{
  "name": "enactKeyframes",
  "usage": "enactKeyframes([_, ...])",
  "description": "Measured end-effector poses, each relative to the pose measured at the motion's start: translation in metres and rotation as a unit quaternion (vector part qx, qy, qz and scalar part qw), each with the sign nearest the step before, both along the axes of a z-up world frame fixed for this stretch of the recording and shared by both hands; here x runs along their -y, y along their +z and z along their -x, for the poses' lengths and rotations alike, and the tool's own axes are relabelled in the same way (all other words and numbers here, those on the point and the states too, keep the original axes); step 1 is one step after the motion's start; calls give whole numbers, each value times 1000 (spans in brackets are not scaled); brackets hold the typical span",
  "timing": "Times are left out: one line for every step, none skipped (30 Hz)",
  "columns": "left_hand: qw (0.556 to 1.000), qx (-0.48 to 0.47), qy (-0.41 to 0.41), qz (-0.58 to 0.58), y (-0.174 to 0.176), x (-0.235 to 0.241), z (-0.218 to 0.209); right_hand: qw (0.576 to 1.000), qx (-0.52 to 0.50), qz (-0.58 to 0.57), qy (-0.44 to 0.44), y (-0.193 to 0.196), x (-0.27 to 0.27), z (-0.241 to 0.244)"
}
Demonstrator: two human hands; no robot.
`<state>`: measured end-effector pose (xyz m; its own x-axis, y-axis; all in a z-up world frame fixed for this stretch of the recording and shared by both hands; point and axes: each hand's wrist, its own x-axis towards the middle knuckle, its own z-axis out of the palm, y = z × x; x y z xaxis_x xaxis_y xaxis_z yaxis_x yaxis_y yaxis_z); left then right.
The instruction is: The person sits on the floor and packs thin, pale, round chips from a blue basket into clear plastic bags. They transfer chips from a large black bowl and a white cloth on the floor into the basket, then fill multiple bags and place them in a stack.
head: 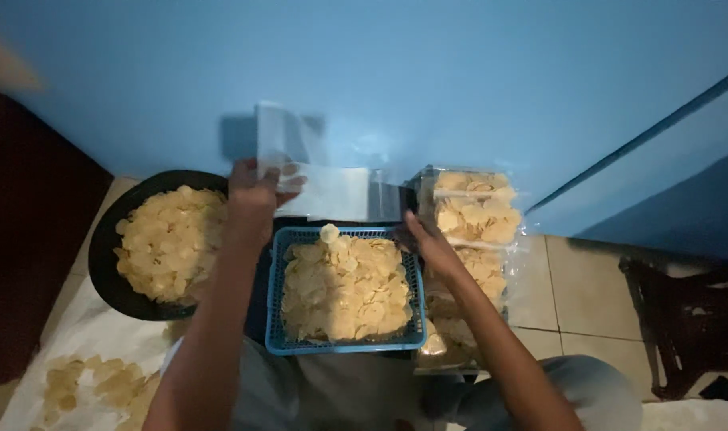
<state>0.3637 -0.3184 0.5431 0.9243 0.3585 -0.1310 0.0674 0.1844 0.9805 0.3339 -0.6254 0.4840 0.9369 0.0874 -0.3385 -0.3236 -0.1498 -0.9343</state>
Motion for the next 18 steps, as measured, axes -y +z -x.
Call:
enactKeyframes([995,-23,-22,94,19,7,14,990,-93,-104,-4,-9,-11,-13])
enactKeyframes([995,-20,-22,93,-18,1,8,990,-91,-104,-3,5,-21,-14])
enactKeyframes([970,57,-61,228,-55,-5,2,973,-118,-199,-20,19,-32,-15])
enactKeyframes([920,131,-100,357,-92,-12,-6,945,-145,-292,-35,32,-43,-16])
enactKeyframes([920,134,-100,355,-72,-17,-2,945,-143,-293,-34,11,-35,-28])
enactKeyframes([963,79,-129,224,-54,-20,3,920,-120,-368,-63,-11,-27,-41])
enactKeyframes([984,23,-156,88,-37,-24,7,888,-96,-441,-90,-32,-18,-54])
enactKeyframes([984,22,-152,91,-54,-26,-2,890,-98,-437,-88,-15,-24,-45])
enactKeyframes([971,50,-124,199,-73,-27,-11,914,-77,-384,-104,1,-30,-36])
enactKeyframes([945,75,-97,303,-91,-28,-21,934,-55,-331,-122,17,-35,-26])
enactKeyframes([945,74,-97,305,-105,-31,-29,935,-56,-329,-123,0,-32,-31])
enactKeyframes([951,94,-120,270,-118,-32,-38,947,-24,-296,-118,-16,-28,-35])
enactKeyframes([955,113,-143,235,-131,-34,-47,958,8,-263,-112,-33,-23,-39])
enactKeyframes([954,113,-145,237,-126,-30,-50,959,8,-261,-114,-30,-22,-38])
enactKeyframes([982,62,-108,145,-120,-27,-53,964,16,-243,-107,-27,-21,-38])
enactKeyframes([996,11,-67,50,-114,-26,-54,969,22,-226,-98,-24,-21,-37])
enactKeyframes([996,10,-67,52,-135,-31,-67,969,21,-224,-97,-20,-23,-33])
enactKeyframes([985,13,-44,-166,-155,-38,-80,955,7,-264,-135,-15,-26,-32])
